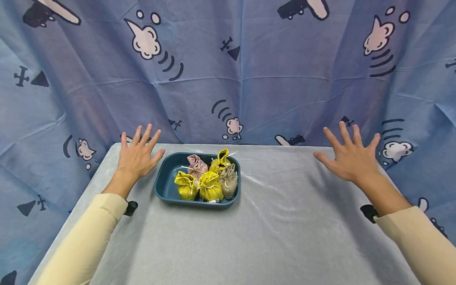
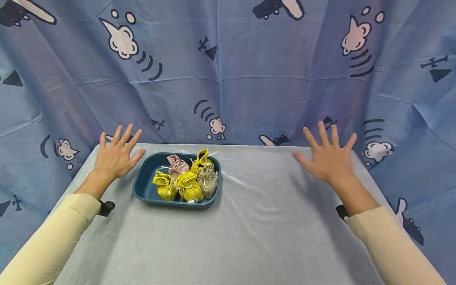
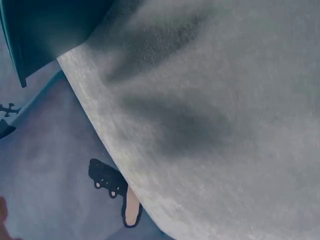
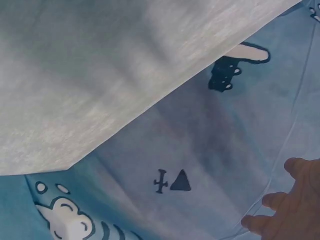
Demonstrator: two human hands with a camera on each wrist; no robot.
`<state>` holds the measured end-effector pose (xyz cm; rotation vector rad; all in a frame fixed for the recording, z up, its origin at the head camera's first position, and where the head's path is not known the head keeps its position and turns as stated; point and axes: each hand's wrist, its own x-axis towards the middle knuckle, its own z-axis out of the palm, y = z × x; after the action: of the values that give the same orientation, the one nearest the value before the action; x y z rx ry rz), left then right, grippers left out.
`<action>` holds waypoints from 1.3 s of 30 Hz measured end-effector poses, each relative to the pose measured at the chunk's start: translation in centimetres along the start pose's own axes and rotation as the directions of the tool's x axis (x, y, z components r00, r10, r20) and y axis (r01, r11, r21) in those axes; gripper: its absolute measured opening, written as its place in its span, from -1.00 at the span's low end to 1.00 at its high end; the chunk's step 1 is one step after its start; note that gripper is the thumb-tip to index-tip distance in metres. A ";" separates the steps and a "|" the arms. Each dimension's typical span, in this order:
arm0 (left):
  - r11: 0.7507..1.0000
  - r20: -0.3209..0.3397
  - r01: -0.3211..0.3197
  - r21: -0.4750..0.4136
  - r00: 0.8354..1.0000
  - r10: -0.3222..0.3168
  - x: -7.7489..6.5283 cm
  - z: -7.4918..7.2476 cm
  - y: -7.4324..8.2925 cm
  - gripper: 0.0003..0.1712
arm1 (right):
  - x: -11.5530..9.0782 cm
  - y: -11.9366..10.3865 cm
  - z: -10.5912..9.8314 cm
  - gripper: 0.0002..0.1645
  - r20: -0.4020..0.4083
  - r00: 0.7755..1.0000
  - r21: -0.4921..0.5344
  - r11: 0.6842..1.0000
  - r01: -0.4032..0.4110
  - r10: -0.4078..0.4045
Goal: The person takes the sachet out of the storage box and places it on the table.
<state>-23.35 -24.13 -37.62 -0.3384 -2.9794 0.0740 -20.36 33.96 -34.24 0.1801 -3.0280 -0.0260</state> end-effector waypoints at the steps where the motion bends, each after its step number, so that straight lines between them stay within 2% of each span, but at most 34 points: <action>1: 1.000 -0.004 -0.007 -0.013 1.000 0.007 0.0 0.0 0.1 -0.19 | 0.0 -0.2 0.0 0.08 0.001 1.000 0.002 1.000 0.004 -0.004; 8: 0.990 -0.020 -0.085 -0.115 0.996 0.084 -0.3 0.0 0.5 -0.21 | -0.3 -1.9 -0.3 0.13 0.032 0.999 0.058 0.998 0.022 -0.024; 14: 0.960 0.022 -0.142 -0.241 0.988 0.152 -0.5 0.2 0.8 -0.21 | -0.4 -3.6 -0.7 0.16 0.017 0.998 0.133 0.990 0.055 -0.058; 18: 0.932 0.076 -0.170 -0.319 0.976 0.204 -0.7 0.6 0.9 -0.20 | -0.5 -4.7 -0.7 0.15 -0.009 0.998 0.227 0.971 0.069 -0.069; 22: 0.915 0.104 -0.191 -0.354 0.965 0.242 -0.8 1.0 0.9 -0.19 | -0.7 -5.6 -0.7 0.13 -0.011 0.996 0.335 0.938 0.085 -0.086; 27: 0.906 0.109 -0.201 -0.373 0.960 0.258 -0.9 1.5 1.0 -0.19 | -0.9 -6.6 -1.1 0.10 0.040 0.993 0.471 0.879 0.078 -0.109; 30: 0.900 0.112 -0.208 -0.383 0.957 0.268 -0.9 1.7 1.2 -0.20 | -1.0 -7.1 -1.4 0.09 0.061 0.989 0.559 0.825 0.081 -0.139; 35: 0.897 0.121 -0.209 -0.389 0.954 0.275 -1.2 1.9 1.3 -0.19 | -1.2 -8.3 -1.6 0.05 0.022 0.977 0.685 0.715 0.139 -0.211; 39: 0.897 0.126 -0.212 -0.389 0.952 0.279 -1.5 2.1 1.3 -0.20 | -1.1 -9.3 -1.5 0.05 -0.010 0.962 0.726 0.660 0.194 -0.272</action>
<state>-21.95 -23.22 -39.98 -0.7947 -3.0959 -0.4662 -17.99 24.88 -33.11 0.6453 -2.8893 1.1910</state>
